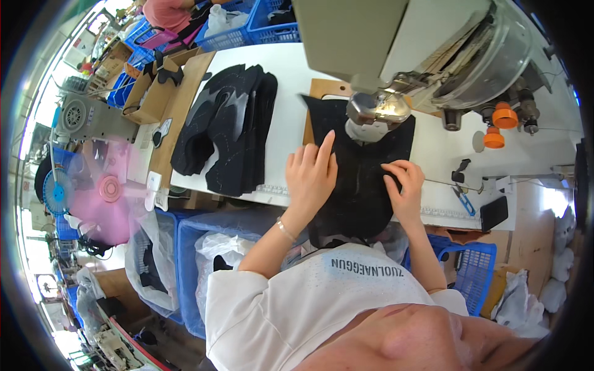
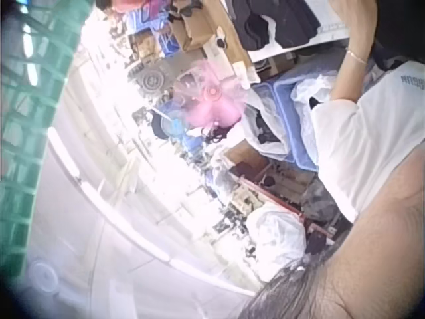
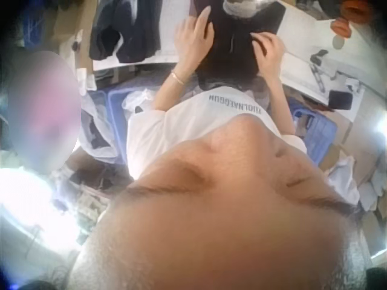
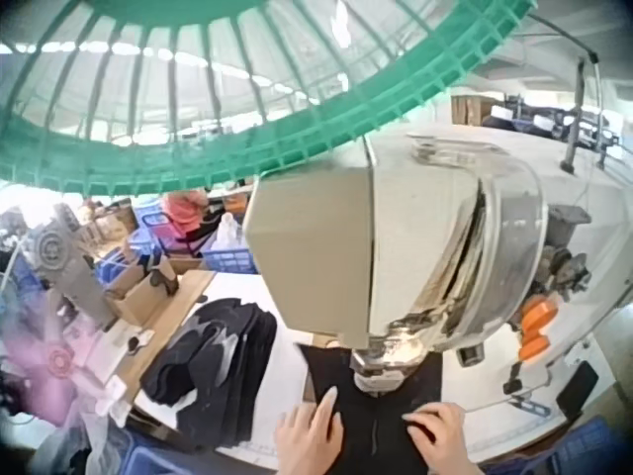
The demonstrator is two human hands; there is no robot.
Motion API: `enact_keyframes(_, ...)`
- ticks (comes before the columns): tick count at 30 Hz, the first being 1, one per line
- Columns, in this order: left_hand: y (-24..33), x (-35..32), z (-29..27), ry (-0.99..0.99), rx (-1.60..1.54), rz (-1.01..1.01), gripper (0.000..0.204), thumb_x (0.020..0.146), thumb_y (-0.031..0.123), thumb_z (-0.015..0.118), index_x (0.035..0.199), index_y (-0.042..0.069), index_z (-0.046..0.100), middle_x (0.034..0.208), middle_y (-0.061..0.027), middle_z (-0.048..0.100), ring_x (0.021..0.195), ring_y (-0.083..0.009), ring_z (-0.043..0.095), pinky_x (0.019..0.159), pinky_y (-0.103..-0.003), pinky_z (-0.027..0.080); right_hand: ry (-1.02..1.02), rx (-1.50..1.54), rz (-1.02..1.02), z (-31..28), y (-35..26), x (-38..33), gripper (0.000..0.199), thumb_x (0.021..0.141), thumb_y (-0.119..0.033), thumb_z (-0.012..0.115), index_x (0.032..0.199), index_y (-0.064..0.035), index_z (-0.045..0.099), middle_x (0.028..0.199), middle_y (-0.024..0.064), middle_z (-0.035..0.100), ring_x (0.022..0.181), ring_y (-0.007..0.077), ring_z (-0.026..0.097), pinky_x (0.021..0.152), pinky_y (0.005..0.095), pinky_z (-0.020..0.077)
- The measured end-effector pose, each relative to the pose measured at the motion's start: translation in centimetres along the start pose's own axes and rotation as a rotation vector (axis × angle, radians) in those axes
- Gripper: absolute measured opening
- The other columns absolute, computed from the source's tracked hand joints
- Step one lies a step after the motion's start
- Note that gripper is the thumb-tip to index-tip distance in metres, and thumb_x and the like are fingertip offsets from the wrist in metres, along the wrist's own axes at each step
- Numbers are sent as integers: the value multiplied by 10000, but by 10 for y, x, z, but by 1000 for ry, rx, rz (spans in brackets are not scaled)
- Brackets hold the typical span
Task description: The person takes shoe fabric components from a crate and stitches them together using a sewing machine.
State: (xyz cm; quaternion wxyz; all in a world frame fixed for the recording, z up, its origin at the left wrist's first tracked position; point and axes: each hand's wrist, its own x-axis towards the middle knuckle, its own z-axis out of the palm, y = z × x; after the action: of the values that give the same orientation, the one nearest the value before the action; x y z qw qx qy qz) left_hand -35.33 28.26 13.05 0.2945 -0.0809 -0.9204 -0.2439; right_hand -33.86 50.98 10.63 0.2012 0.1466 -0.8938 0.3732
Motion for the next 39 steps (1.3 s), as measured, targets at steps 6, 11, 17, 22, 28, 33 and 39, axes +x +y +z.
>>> enact_keyframes(6, 37, 38, -17, 42, -720, -64, 568, 838, -59, 669, 1380, -17, 504, 1280, -152, 587, 965, -189, 591, 857, -289, 483, 115, -105, -200, -47, -32, 68, 293, 863, -175, 702, 1150, -120, 676, 926, 30, 583, 911, 186, 565, 865, 341, 409)
enact_keyframes(11, 30, 40, 20, 71, -693, -71, 450, 952, 6, 580, 1392, -1, 482, 1256, -104, 554, 1115, -155, 542, 962, -279, 444, -127, 558, 176, -39, -26, 92, 337, 907, -166, 684, 1234, -96, 648, 704, -73, 451, 584, 12, 373, 522, 207, 308)
enact_keyframes(17, 10, 61, 13, 228, -37, 776, 349, 768, 65, 669, 1115, 75, 705, 1157, -111, 633, 1170, -260, 584, 1001, -392, 511, -183, 580, 287, -51, -23, 89, 338, 898, -134, 681, 1232, -92, 654, 727, -87, 496, 604, -9, 389, 532, 186, 317)
enact_keyframes(22, 13, 75, 11, 288, -180, 828, 262, 717, 11, 710, 978, -12, 729, 1031, -113, 681, 1021, -299, 678, 877, -392, 602, -132, 741, 288, -47, -29, 93, 320, 906, -133, 674, 1215, -52, 652, 730, -66, 543, 583, -12, 433, 502, 175, 336)
enact_keyframes(28, 9, 89, 10, 246, -220, 846, 277, 716, 33, 703, 989, -9, 724, 1029, -109, 683, 1023, -287, 682, 885, -393, 595, -94, 692, 309, -46, -31, 97, 298, 907, -131, 675, 1187, -29, 654, 690, -50, 550, 477, 9, 416, 449, 185, 327)
enact_keyframes(33, 7, 95, 18, 290, -269, 842, 280, 713, 33, 698, 989, -5, 724, 1023, -102, 686, 1016, -285, 688, 873, -390, 598, 7, 711, 324, -40, -30, 98, 231, 905, -137, 685, 1107, -27, 664, 655, -48, 526, 471, 16, 421, 445, 189, 329)
enact_keyframes(39, 5, 94, 22, 307, -284, 828, 270, 707, 26, 701, 974, -4, 728, 1014, -101, 691, 1008, -284, 692, 869, -392, 598, 32, 717, 323, -39, -31, 99, 132, 898, -114, 695, 980, -26, 641, 654, -47, 524, 475, 16, 423, 440, 192, 325)
